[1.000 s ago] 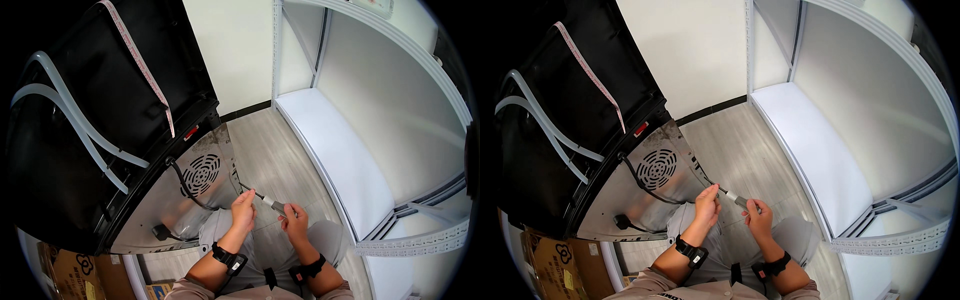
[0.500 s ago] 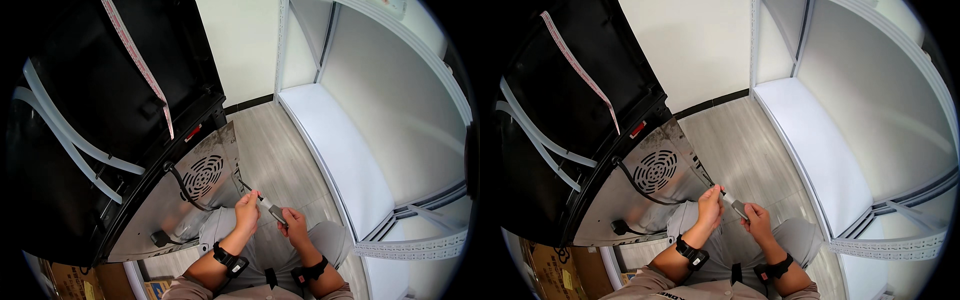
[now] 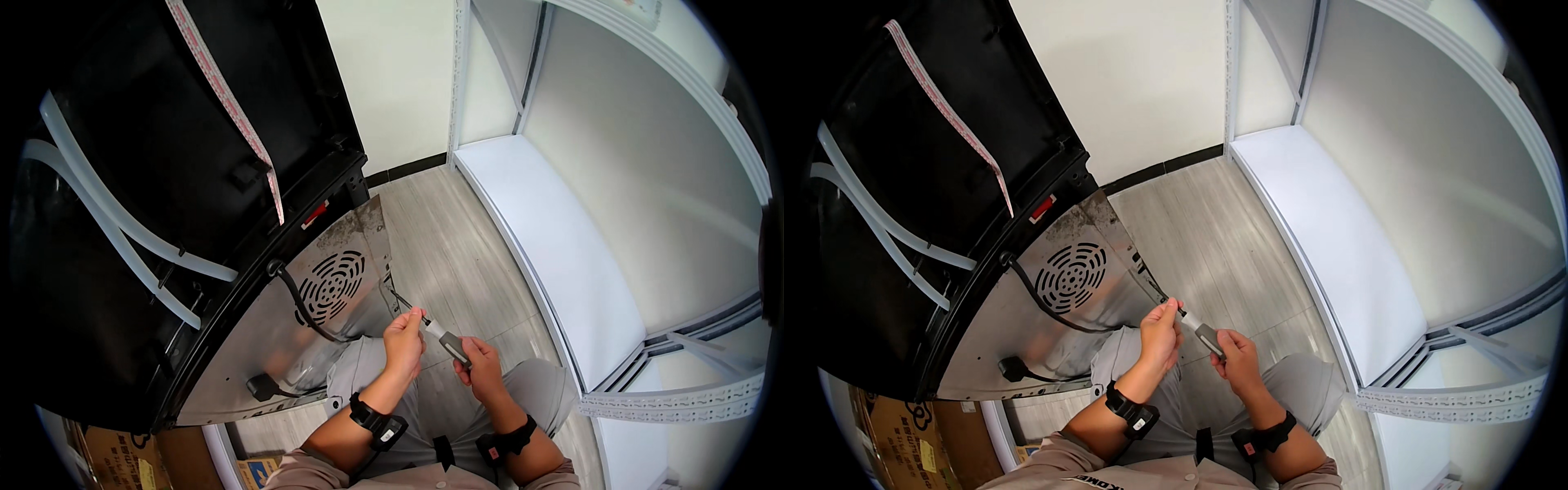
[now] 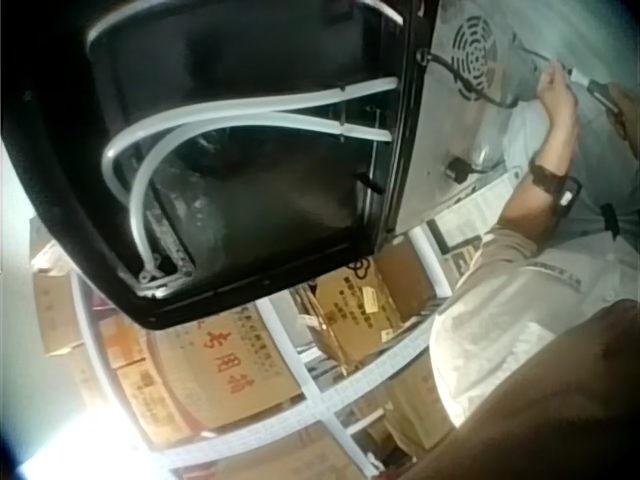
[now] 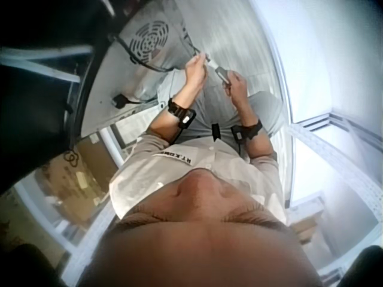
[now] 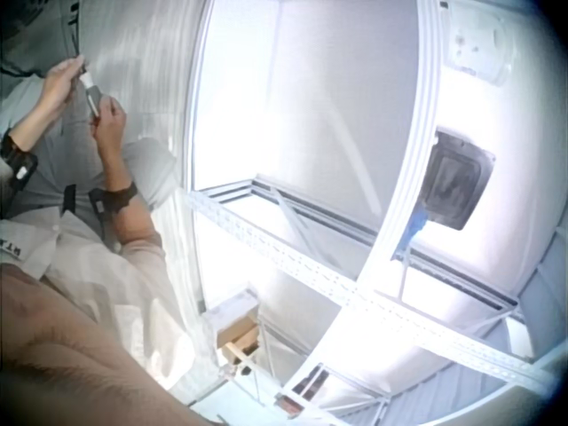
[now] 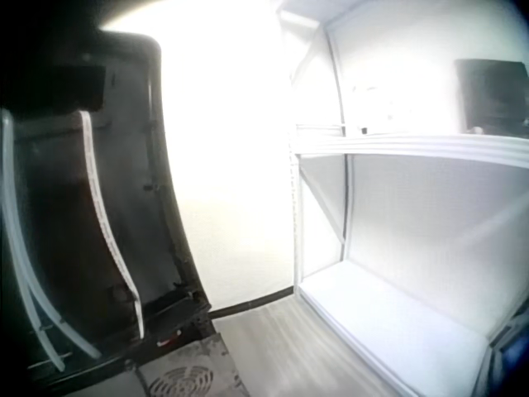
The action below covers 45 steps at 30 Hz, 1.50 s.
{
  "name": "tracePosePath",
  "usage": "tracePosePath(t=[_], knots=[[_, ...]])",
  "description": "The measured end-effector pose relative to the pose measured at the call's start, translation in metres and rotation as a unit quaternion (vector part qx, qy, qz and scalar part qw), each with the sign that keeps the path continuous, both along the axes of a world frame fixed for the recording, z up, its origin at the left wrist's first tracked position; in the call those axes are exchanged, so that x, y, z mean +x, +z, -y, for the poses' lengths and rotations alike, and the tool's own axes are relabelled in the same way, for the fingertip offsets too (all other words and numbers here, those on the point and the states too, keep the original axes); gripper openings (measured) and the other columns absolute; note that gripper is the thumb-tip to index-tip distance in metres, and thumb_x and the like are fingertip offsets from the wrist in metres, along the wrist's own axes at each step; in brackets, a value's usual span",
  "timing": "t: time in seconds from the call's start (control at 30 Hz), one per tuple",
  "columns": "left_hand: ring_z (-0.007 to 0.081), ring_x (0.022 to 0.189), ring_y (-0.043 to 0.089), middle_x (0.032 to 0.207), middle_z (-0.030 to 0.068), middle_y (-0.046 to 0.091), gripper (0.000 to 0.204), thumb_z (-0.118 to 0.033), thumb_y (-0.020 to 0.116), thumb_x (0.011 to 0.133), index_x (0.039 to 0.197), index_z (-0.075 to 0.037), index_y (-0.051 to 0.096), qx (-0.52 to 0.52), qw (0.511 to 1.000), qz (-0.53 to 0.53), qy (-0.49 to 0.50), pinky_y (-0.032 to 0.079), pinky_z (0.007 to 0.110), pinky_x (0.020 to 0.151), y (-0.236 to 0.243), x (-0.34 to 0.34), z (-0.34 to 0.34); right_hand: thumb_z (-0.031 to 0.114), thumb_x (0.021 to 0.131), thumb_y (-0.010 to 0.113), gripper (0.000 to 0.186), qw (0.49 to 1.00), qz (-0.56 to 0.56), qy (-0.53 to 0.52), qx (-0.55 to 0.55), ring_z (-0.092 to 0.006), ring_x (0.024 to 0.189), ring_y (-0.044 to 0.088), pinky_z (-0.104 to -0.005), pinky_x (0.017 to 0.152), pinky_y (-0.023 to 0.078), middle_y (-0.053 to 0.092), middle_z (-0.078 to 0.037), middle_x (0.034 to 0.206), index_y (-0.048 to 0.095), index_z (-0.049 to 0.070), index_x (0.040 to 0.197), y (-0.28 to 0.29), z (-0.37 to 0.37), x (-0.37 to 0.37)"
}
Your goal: The person uses a screwdriver to remove screws from the back panel of a black appliance. They work methodically, unscrewing fasteners and setting them aside while seated on the floor.
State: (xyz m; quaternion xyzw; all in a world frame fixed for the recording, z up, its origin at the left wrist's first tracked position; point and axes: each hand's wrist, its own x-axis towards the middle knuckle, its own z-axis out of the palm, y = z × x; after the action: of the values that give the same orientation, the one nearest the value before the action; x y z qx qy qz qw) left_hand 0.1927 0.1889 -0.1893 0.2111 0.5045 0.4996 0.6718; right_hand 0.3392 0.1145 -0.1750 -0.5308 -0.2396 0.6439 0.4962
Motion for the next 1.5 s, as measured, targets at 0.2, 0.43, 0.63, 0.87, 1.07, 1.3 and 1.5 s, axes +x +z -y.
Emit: tracePosePath(t=[0.2,0.43,0.63,0.87,1.07,1.3,1.5], knots=[[0.0038,0.044,0.027,0.055,-0.0081,0.035,0.025,-0.030,0.058,0.099,0.091,-0.007,0.063,0.004,1.000,-0.008,-0.005,0.021,0.023,0.041,0.004,0.000,0.001,0.030,0.100,0.051,0.033,1.000,-0.012,-0.003,0.005,-0.0076,0.040,0.040,-0.0226,0.038,0.029,0.057,-0.004,0.062,0.064,0.001,0.106,-0.001,0.001,0.001],[0.0031,0.044,0.027,0.055,-0.0080,0.037,0.024,-0.026,0.059,0.099,0.091,-0.005,0.064,0.000,1.000,-0.003,0.005,0.022,0.023,0.042,0.002,-0.003,-0.002,0.031,0.099,0.054,0.032,1.000,-0.014,-0.004,-0.001,-0.0065,0.041,0.041,-0.0216,0.037,0.028,0.057,-0.003,0.061,0.065,0.001,0.103,0.001,-0.001,-0.003],[0.0032,0.043,0.027,0.054,-0.0085,0.036,0.024,-0.028,0.060,0.098,0.091,-0.005,0.065,-0.008,1.000,0.016,0.010,0.021,0.023,0.042,0.006,-0.002,-0.002,0.019,0.094,0.063,0.028,0.994,0.084,-0.009,0.065,-0.0061,0.055,0.048,-0.0207,0.050,0.037,0.059,-0.002,0.071,0.062,0.001,0.115,-0.009,-0.001,-0.005],[0.0032,0.041,0.027,0.053,-0.0086,0.037,0.029,-0.034,0.067,0.093,0.086,-0.006,0.063,-0.021,0.999,-0.024,-0.041,0.019,0.023,0.039,-0.002,-0.001,0.000,0.009,0.076,0.078,0.047,0.962,0.219,-0.037,0.158,-0.0088,0.082,0.052,-0.0248,0.072,0.044,0.059,-0.003,0.096,0.059,0.004,0.118,-0.005,0.002,-0.005],[0.0025,0.040,0.027,0.053,-0.0088,0.037,0.036,-0.040,0.072,0.089,0.080,-0.007,0.061,-0.062,0.994,-0.036,-0.083,0.017,0.024,0.038,0.006,0.000,0.001,0.010,0.074,0.079,0.046,0.933,0.291,-0.044,0.205,-0.0141,0.088,0.054,-0.0294,0.076,0.047,0.055,-0.004,0.097,0.058,0.005,0.115,-0.015,-0.002,-0.002],[0.0030,0.041,0.026,0.054,-0.0083,0.035,0.035,-0.038,0.069,0.091,0.079,-0.007,0.059,-0.037,0.994,-0.016,-0.102,0.019,0.023,0.039,0.001,0.008,0.007,0.016,0.089,0.066,0.031,0.978,0.092,-0.079,0.167,-0.0132,0.082,0.056,-0.0275,0.069,0.047,0.057,-0.005,0.099,0.057,0.003,0.115,-0.016,-0.003,-0.005],[0.0039,0.044,0.028,0.057,-0.0068,0.035,0.030,-0.032,0.064,0.095,0.088,-0.004,0.061,-0.046,0.987,0.126,-0.093,0.021,0.022,0.041,0.009,0.003,0.008,0.017,0.096,0.057,0.023,0.997,-0.058,0.052,-0.029,-0.0133,0.063,0.057,-0.0260,0.050,0.042,0.059,-0.007,0.092,0.059,0.001,0.113,-0.003,-0.005,0.015]])
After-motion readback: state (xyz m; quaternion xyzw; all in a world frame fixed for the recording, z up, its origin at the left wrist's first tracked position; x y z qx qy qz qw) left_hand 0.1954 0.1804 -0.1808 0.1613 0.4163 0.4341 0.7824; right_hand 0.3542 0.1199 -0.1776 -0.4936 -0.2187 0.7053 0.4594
